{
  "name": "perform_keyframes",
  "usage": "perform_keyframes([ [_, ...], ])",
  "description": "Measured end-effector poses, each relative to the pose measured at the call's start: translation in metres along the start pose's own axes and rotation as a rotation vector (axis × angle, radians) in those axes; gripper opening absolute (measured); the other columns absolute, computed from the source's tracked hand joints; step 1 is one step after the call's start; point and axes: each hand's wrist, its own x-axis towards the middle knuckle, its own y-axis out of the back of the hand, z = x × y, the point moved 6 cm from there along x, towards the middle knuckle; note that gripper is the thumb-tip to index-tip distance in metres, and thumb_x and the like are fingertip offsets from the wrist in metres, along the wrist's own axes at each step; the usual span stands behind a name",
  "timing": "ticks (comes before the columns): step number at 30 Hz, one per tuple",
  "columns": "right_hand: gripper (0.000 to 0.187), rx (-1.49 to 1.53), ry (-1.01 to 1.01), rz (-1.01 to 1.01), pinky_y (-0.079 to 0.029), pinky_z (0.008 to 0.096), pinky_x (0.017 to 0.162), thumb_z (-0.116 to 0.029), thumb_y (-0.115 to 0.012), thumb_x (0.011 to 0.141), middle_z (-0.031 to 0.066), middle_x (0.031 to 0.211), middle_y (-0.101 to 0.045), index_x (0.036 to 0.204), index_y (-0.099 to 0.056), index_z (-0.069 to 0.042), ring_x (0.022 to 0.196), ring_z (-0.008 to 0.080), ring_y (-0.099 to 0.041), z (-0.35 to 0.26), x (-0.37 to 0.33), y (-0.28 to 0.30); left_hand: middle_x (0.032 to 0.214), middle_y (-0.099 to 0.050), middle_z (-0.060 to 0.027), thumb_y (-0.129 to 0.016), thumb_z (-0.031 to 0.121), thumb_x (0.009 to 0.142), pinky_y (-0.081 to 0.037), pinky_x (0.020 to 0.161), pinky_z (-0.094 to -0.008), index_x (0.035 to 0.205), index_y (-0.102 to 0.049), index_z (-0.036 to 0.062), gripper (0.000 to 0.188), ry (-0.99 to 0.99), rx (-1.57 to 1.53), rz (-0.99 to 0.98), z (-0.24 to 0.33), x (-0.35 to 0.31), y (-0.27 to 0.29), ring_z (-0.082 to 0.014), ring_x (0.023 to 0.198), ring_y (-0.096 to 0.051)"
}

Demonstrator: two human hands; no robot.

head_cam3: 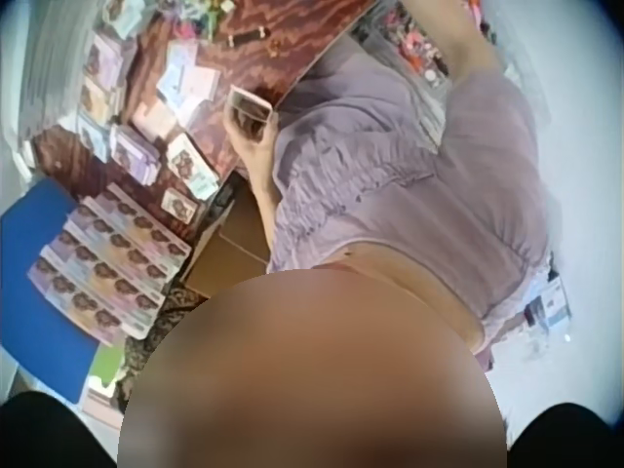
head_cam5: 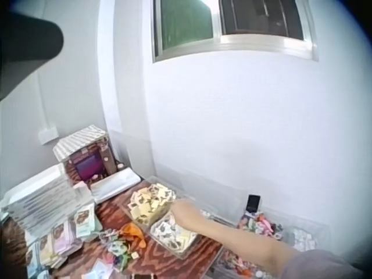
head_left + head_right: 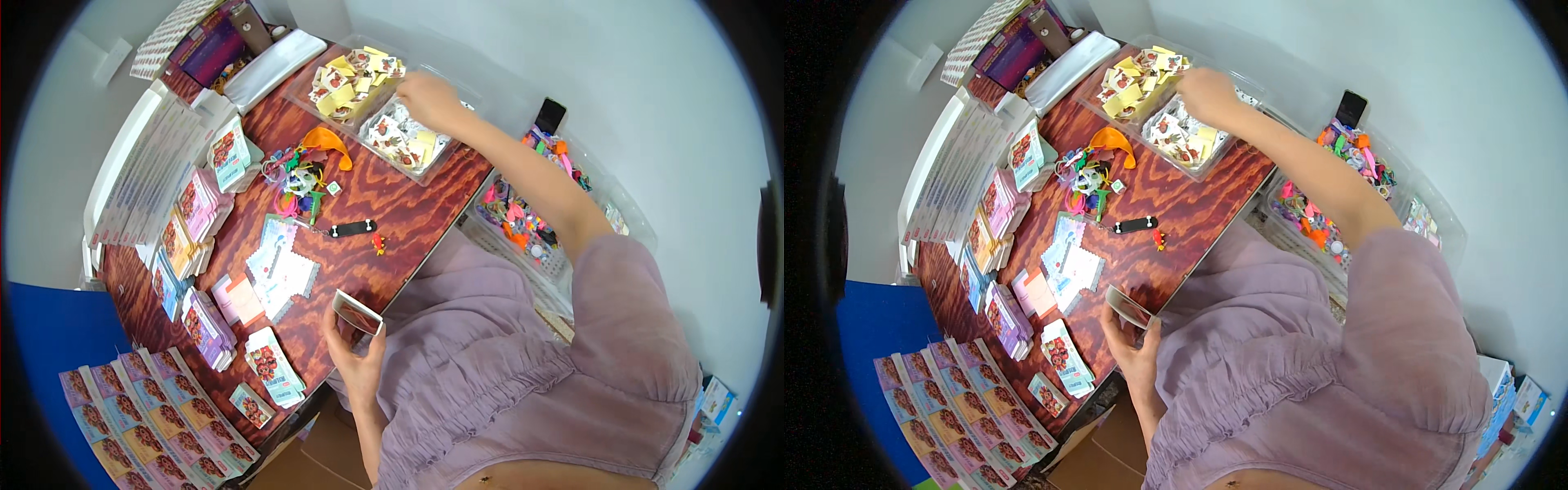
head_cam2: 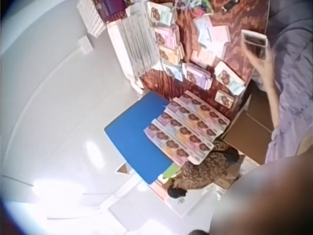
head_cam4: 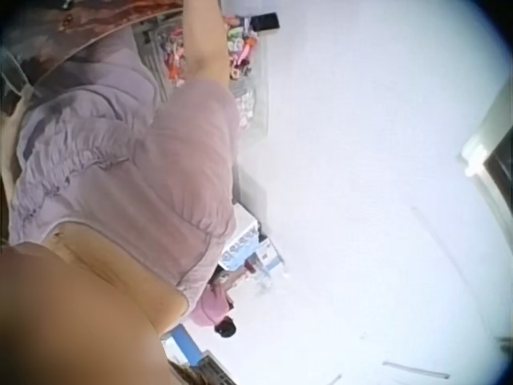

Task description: Sorting, arranging, and packaging small colorful toy packets on a table and into boxes.

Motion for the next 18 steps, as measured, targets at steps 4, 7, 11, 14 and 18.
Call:
perform_keyframes([
  [4, 0.016, 0.537, -0.275, -0.052, -0.050, 0.0351, 0.061, -0.020, -0.067, 0.086, 0.0088, 0.080, -0.067, 0.085, -0.073, -0.005, 0.072, 0.0211, -0.065, 0.028, -0.014, 0.017, 0.135, -0.048, -0.0114, -0.076, 0.000, 0.078, -0.051, 0.095, -0.0360, 0.145, -0.036, 0.0023, 0.079, -0.019, -0.006, 0.000, 0.007, -0.003, 0.001, -0.0225, 0.116, -0.058],
  [7, 0.022, 0.967, -0.492, -0.235, -0.043, 0.0251, 0.057, -0.029, -0.071, 0.086, 0.0005, 0.074, -0.064, 0.084, -0.072, -0.007, 0.067, 0.0085, -0.058, 0.026, -0.028, 0.016, 0.129, -0.052, -0.0121, -0.078, 0.000, 0.077, -0.053, 0.090, -0.0335, 0.144, -0.036, 0.0003, 0.079, 0.030, 0.009, 0.037, 0.003, 0.001, 0.002, -0.0210, 0.110, -0.061],
  [11, 0.021, 1.248, -0.462, -0.345, -0.038, 0.0185, 0.054, -0.027, -0.071, 0.089, -0.0055, 0.070, -0.060, 0.086, -0.071, -0.006, 0.063, 0.0025, -0.052, -0.024, -0.055, 0.041, 0.121, -0.054, -0.0099, -0.078, -0.001, 0.078, -0.054, 0.079, -0.0282, 0.140, -0.041, -0.0011, 0.072, -0.046, 0.058, 0.102, 0.019, 0.010, -0.002, -0.0165, 0.100, -0.062],
  [14, 0.018, 1.280, -0.319, -0.602, -0.038, 0.0179, 0.051, -0.025, -0.069, 0.092, -0.0052, 0.070, -0.061, 0.086, -0.071, -0.009, 0.057, 0.0008, -0.050, -0.094, -0.081, 0.062, 0.120, -0.056, -0.0135, -0.079, 0.002, 0.073, -0.052, 0.086, -0.0332, 0.134, -0.048, 0.0025, 0.068, -0.115, 0.219, 0.178, 0.013, 0.012, -0.001, -0.0242, 0.103, -0.061],
  [18, 0.021, 1.115, 0.068, -0.597, -0.042, 0.0288, 0.055, -0.022, -0.067, 0.089, 0.0022, 0.065, -0.061, 0.084, -0.069, -0.002, 0.058, 0.0088, -0.053, -0.173, -0.112, 0.076, 0.125, -0.056, -0.0198, -0.078, 0.003, 0.070, -0.047, 0.095, -0.0422, 0.134, -0.048, 0.0001, 0.071, -0.188, 0.358, 0.187, 0.019, 0.014, -0.008, -0.0367, 0.114, -0.056],
])
